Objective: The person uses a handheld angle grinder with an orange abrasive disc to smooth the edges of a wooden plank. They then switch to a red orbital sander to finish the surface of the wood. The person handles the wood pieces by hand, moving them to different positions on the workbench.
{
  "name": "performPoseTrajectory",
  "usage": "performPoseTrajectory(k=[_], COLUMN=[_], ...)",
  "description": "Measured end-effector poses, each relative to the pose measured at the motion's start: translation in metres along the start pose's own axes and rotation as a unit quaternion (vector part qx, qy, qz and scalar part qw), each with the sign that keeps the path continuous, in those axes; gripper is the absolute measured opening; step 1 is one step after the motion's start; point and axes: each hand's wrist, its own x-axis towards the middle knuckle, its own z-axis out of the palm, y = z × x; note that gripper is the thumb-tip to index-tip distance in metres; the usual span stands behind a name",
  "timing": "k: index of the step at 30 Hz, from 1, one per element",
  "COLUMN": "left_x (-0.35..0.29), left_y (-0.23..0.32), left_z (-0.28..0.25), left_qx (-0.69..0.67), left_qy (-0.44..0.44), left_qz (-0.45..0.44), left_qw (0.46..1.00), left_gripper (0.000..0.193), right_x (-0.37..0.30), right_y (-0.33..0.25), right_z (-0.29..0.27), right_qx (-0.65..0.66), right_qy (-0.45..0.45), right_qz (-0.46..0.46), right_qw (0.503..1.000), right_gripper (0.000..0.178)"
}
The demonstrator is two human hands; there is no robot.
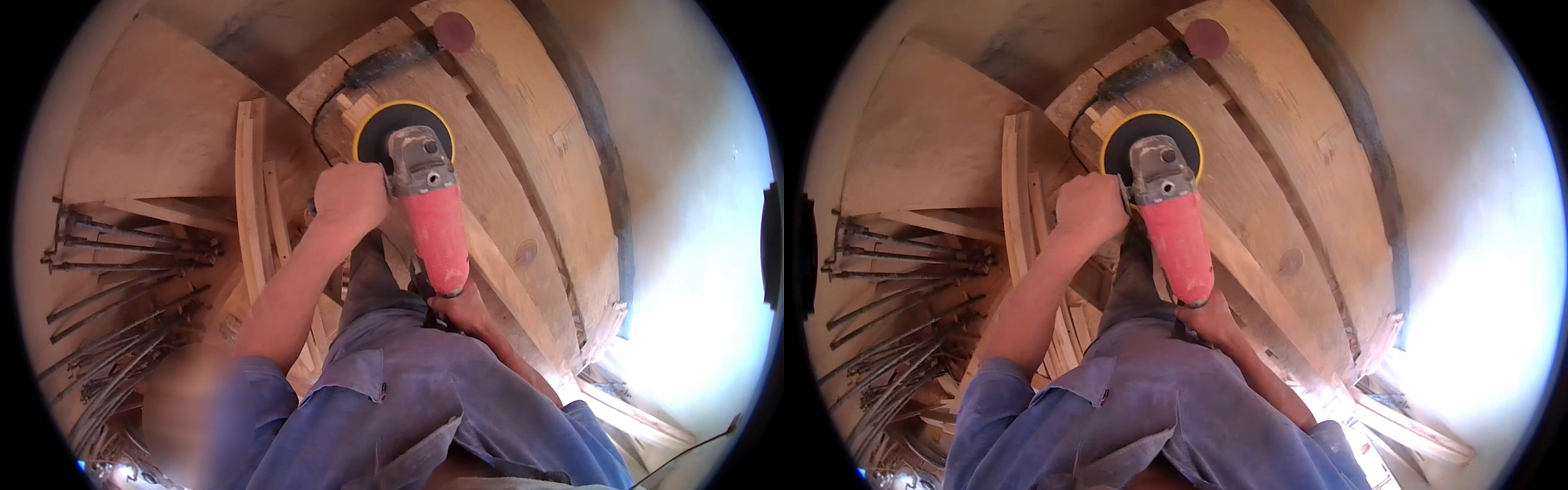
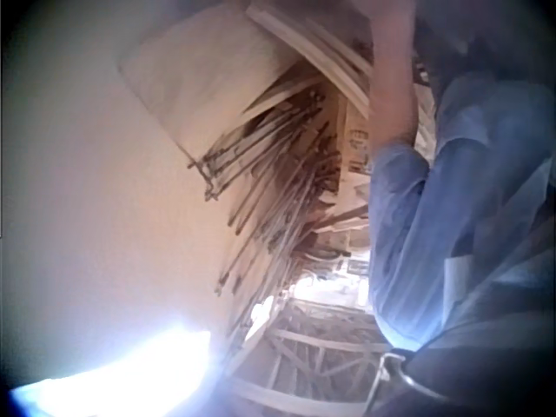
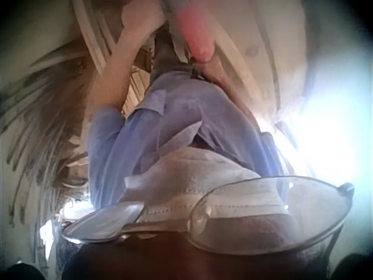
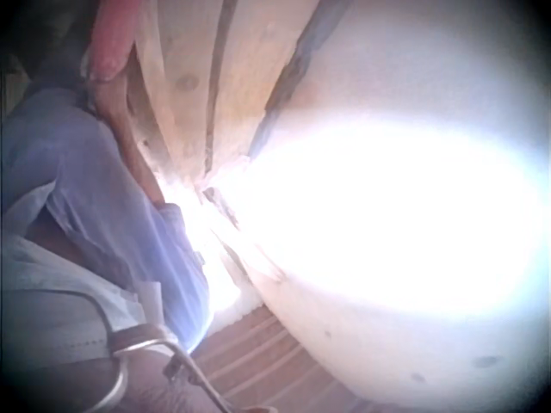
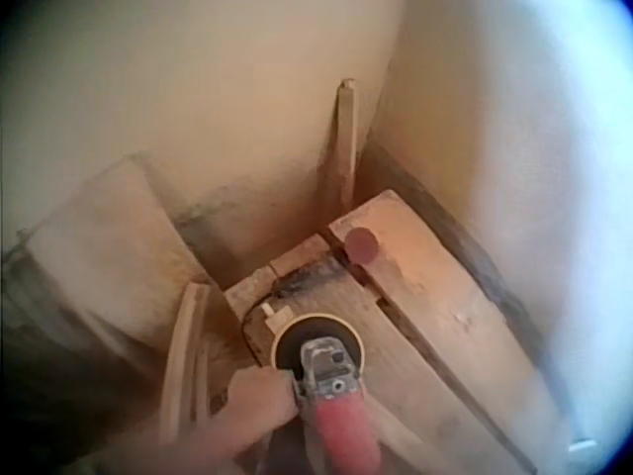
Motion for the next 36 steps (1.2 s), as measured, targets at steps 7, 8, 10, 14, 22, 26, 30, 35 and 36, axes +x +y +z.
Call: performPoseTrajectory(k=[7,8,10,14,22,26,30,35,36], left_x=[0.007,0.007,0.002,-0.03,-0.1,-0.141,-0.187,-0.22,-0.222], left_y=[-0.015,-0.009,0.0,0.046,0.163,0.235,0.309,0.369,0.374], left_z=[-0.003,-0.005,0.005,0.041,0.133,0.182,0.228,0.279,0.284], left_qx=[0.023,0.035,0.043,0.055,0.108,0.141,0.139,0.071,0.068], left_qy=[0.044,0.048,0.054,0.059,0.015,-0.042,-0.11,-0.16,-0.156], left_qz=[-0.054,-0.059,-0.04,-0.022,0.05,0.114,0.205,0.311,0.325], left_qw=[0.997,0.997,0.997,0.996,0.993,0.982,0.963,0.934,0.93], left_gripper=[0.027,0.029,0.029,0.03,0.03,0.027,0.024,0.021,0.021], right_x=[0.019,0.016,0.009,-0.028,-0.096,-0.148,-0.198,-0.247,-0.247], right_y=[-0.039,-0.036,-0.025,0.023,0.201,0.268,0.377,0.463,0.471], right_z=[0.001,-0.001,0.0,-0.021,-0.032,-0.057,-0.052,-0.038,-0.035], right_qx=[-0.001,0.014,0.045,0.01,0.062,0.071,0.139,0.259,0.289], right_qy=[-0.051,-0.051,-0.063,-0.039,0.06,0.037,0.091,0.194,0.208], right_qz=[-0.015,0.001,0.022,0.039,-0.001,0.074,0.094,0.092,0.072], right_qw=[0.999,0.999,0.997,0.998,0.996,0.994,0.982,0.942,0.931], right_gripper=[0.017,0.023,0.037,0.042,0.037,0.04,0.036,0.013,0.013])
